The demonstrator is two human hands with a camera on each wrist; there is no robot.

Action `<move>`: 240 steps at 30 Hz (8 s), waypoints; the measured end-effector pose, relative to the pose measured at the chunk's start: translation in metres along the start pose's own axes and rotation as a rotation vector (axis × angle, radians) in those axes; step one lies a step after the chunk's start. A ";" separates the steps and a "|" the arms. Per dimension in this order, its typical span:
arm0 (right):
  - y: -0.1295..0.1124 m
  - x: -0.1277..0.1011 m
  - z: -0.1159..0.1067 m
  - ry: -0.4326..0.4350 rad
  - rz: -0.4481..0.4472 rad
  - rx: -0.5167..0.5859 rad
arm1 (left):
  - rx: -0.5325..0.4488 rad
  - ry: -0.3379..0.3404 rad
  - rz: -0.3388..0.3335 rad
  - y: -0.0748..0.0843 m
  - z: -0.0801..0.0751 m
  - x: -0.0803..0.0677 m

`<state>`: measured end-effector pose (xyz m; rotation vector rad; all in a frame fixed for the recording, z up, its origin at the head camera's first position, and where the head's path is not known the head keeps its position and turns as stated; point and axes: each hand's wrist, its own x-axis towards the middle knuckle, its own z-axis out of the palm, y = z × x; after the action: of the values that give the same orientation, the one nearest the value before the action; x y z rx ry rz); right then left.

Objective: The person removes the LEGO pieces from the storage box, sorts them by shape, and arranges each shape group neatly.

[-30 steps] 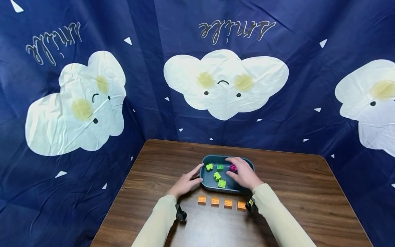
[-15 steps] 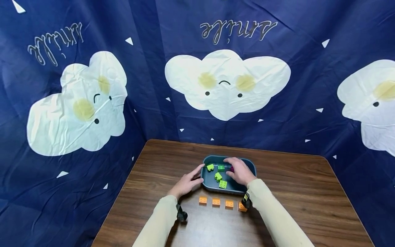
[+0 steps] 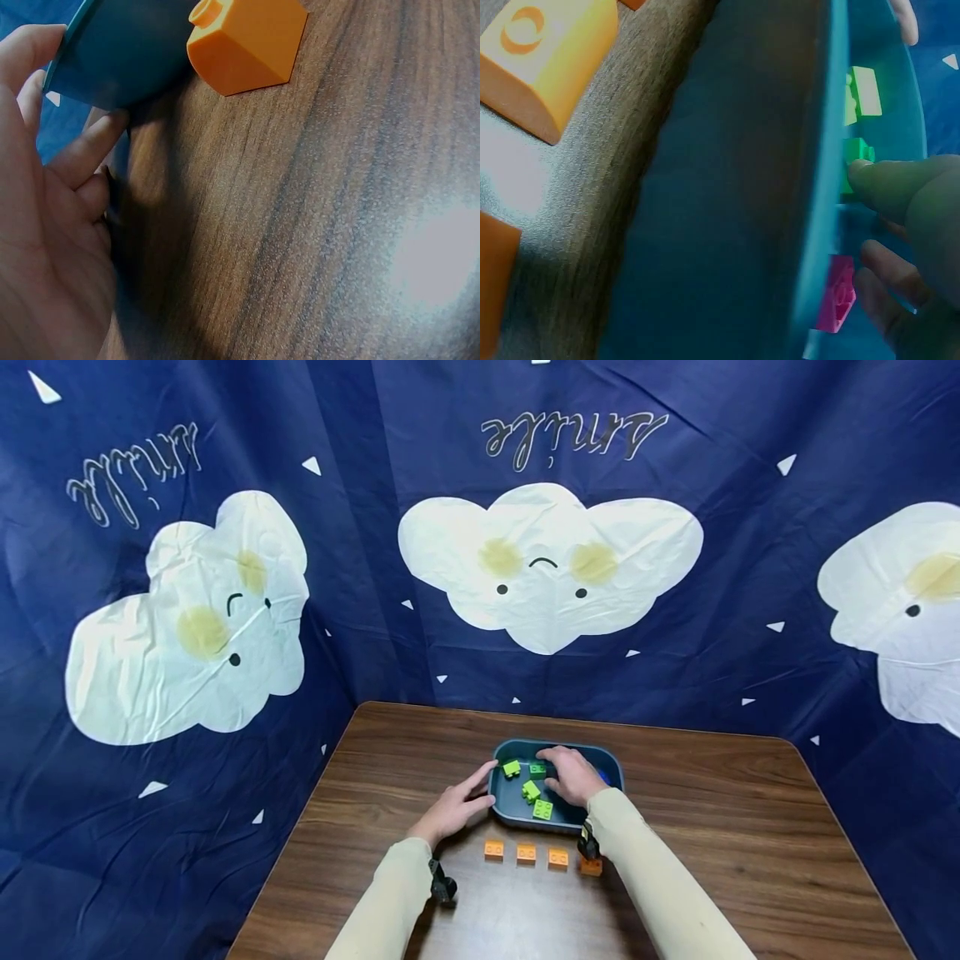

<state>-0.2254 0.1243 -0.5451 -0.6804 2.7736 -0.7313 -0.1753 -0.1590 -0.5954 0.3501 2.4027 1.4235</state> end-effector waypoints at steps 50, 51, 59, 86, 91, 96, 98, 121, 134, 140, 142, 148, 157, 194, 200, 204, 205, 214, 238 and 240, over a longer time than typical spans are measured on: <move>0.003 0.008 0.015 -0.035 -0.042 -0.241 | -0.015 0.005 -0.013 -0.001 0.001 -0.002; 0.003 0.007 0.014 -0.027 -0.046 -0.241 | -0.012 0.006 -0.012 -0.001 0.001 -0.002; 0.007 0.000 0.004 0.024 -0.075 -0.202 | 0.000 0.007 -0.016 0.001 0.000 -0.002; 0.006 -0.037 -0.018 0.198 -0.126 0.014 | -0.021 0.004 -0.009 0.006 -0.001 -0.003; 0.006 -0.043 -0.019 0.232 -0.134 0.009 | -0.025 0.003 0.003 0.007 0.000 -0.004; 0.004 -0.053 -0.025 0.256 -0.142 0.012 | -0.018 -0.001 -0.003 0.007 0.000 -0.005; 0.004 -0.058 -0.026 0.264 -0.148 0.005 | -0.011 0.000 -0.006 0.006 0.000 -0.005; 0.011 -0.113 -0.045 0.378 -0.166 0.013 | 0.016 -0.004 -0.019 0.003 0.000 -0.002; 0.019 -0.139 -0.041 0.470 -0.191 0.005 | 0.022 0.014 -0.011 0.004 -0.001 -0.001; 0.025 -0.153 -0.035 0.483 -0.171 -0.008 | 0.015 0.016 -0.008 0.002 0.000 -0.001; 0.028 -0.159 -0.032 0.497 -0.172 -0.012 | 0.016 0.013 -0.012 0.002 0.001 0.000; 0.032 -0.174 -0.022 0.486 -0.140 -0.015 | 0.004 0.012 -0.008 0.001 0.000 0.000; 0.038 -0.187 0.001 0.427 -0.069 0.028 | 0.005 0.017 -0.009 0.003 0.000 -0.001; 0.065 -0.192 0.049 0.449 -0.122 -0.013 | 0.013 0.007 -0.013 0.003 0.001 -0.001; 0.065 -0.191 0.050 0.434 -0.107 -0.028 | 0.008 0.014 -0.008 0.003 0.001 -0.001; 0.066 -0.190 0.051 0.419 -0.090 -0.035 | 0.017 0.012 -0.005 0.003 0.001 -0.001; 0.066 -0.189 0.051 0.418 -0.090 -0.035 | 0.020 0.010 -0.006 0.002 0.000 0.000; 0.068 -0.189 0.053 0.433 -0.105 -0.049 | 0.017 0.010 -0.016 0.001 0.000 0.001; 0.067 -0.191 0.051 0.442 -0.112 -0.065 | 0.017 0.003 -0.010 -0.001 0.001 0.001; 0.067 -0.191 0.051 0.442 -0.113 -0.066 | 0.017 0.004 -0.010 -0.001 0.001 0.000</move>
<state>-0.0689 0.2456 -0.6097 -0.7738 3.1897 -0.9126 -0.1753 -0.1589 -0.5967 0.3397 2.4181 1.4014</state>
